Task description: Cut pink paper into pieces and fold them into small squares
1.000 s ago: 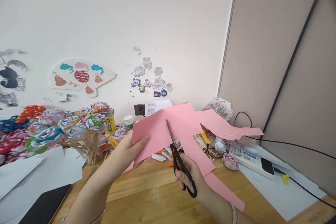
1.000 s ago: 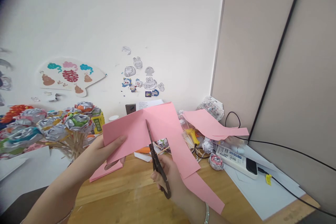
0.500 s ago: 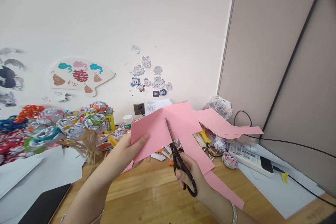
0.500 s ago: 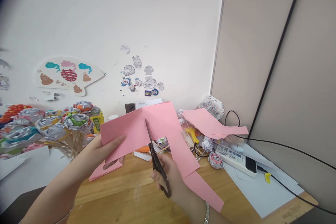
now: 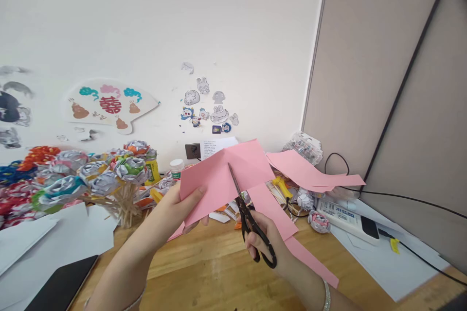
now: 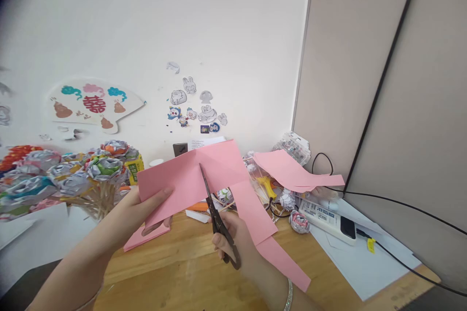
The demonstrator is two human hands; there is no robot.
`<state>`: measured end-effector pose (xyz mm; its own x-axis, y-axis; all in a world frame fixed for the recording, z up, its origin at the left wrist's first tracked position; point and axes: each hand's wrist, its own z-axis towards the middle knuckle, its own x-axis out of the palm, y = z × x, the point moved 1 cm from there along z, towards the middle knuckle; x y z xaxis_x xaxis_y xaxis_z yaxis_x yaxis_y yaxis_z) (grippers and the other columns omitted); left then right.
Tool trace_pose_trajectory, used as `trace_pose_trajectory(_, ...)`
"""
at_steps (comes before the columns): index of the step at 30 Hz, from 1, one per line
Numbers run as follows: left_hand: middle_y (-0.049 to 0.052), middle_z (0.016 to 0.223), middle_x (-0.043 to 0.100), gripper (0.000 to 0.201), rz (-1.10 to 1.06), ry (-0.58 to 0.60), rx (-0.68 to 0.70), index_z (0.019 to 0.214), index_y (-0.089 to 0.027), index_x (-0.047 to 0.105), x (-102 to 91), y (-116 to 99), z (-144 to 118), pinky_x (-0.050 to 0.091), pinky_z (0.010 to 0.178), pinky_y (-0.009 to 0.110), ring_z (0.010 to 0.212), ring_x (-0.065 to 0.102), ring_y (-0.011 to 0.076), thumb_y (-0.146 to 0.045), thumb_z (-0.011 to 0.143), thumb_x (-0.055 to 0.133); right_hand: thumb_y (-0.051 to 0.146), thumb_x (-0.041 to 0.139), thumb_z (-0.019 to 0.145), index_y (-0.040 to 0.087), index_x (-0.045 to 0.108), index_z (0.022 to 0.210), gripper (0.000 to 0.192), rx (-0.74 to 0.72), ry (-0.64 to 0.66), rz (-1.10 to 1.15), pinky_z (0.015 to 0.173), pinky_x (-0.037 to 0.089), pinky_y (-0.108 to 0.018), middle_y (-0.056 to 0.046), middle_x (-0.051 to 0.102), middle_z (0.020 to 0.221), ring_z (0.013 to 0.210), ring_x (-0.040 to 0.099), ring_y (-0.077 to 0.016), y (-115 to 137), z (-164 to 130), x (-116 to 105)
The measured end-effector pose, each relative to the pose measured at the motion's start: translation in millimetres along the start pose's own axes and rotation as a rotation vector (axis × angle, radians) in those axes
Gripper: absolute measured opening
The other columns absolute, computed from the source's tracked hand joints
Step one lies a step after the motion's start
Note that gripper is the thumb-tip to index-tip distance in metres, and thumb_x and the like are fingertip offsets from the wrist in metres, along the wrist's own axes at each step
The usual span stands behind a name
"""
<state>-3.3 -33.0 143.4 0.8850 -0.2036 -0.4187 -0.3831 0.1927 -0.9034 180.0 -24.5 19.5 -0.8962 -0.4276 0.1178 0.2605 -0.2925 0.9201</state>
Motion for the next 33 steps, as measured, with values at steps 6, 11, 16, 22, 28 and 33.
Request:
trace_pose_trajectory(6,-0.006,0.033,0.043,0.035,-0.067,0.059,0.014,0.051,-0.019,0.044,5.8,5,4,0.029,0.040,0.021,0.032,0.034,0.0078,-0.040,0.078,0.045,0.055,0.050,0.072,0.014,0.047,0.096,0.047,-0.015,0.023,-0.039,0.040,0.030,-0.020,0.003,0.044,0.059,0.043,0.040,-0.0069,13,-2,1)
trace_pose_trajectory(11,-0.005,0.035,0.046,0.034,-0.085,0.057,0.012,0.051,-0.018,0.046,6.2,9,6,0.028,0.040,0.021,0.033,0.034,0.0073,-0.039,0.078,0.045,0.052,0.051,0.073,0.015,0.047,0.093,0.043,-0.011,0.003,-0.042,0.037,0.027,-0.019,0.006,0.040,0.052,0.038,0.036,-0.0056,9,-1,1)
trace_pose_trajectory(16,-0.003,0.038,0.050,0.031,-0.083,0.044,-0.003,0.054,-0.018,0.046,5.9,8,6,0.026,0.037,0.020,0.032,0.035,0.0072,-0.038,0.077,0.047,0.047,0.053,0.074,0.016,0.048,0.093,0.037,0.004,-0.014,-0.039,0.037,0.028,-0.018,0.006,0.041,0.053,0.038,0.037,-0.0047,2,-2,0)
trace_pose_trajectory(22,-0.003,0.038,0.052,0.021,-0.114,0.031,-0.023,0.064,-0.018,0.049,6.7,7,4,0.026,0.036,0.020,0.032,0.036,0.0078,-0.035,0.077,0.048,0.048,0.056,0.071,0.015,0.049,0.091,0.039,0.047,-0.043,-0.032,0.036,0.028,-0.017,0.006,0.041,0.053,0.037,0.037,-0.0039,5,-2,2)
trace_pose_trajectory(28,-0.004,0.039,0.052,0.026,-0.161,0.033,-0.020,0.067,-0.017,0.049,6.8,9,5,0.025,0.035,0.019,0.031,0.035,0.0063,-0.041,0.078,0.046,0.045,0.058,0.071,0.016,0.050,0.091,0.036,0.047,-0.043,-0.015,0.035,0.028,-0.017,0.006,0.042,0.055,0.036,0.036,-0.0030,-1,-1,-1)
trace_pose_trajectory(33,-0.004,0.038,0.051,0.028,-0.185,0.053,-0.026,0.067,-0.017,0.048,6.7,10,5,0.022,0.035,0.019,0.030,0.034,0.0056,-0.042,0.079,0.044,0.044,0.056,0.073,0.016,0.049,0.093,0.035,0.037,-0.030,-0.010,0.036,0.029,-0.017,0.006,0.043,0.055,0.037,0.038,-0.0034,0,-2,-1)
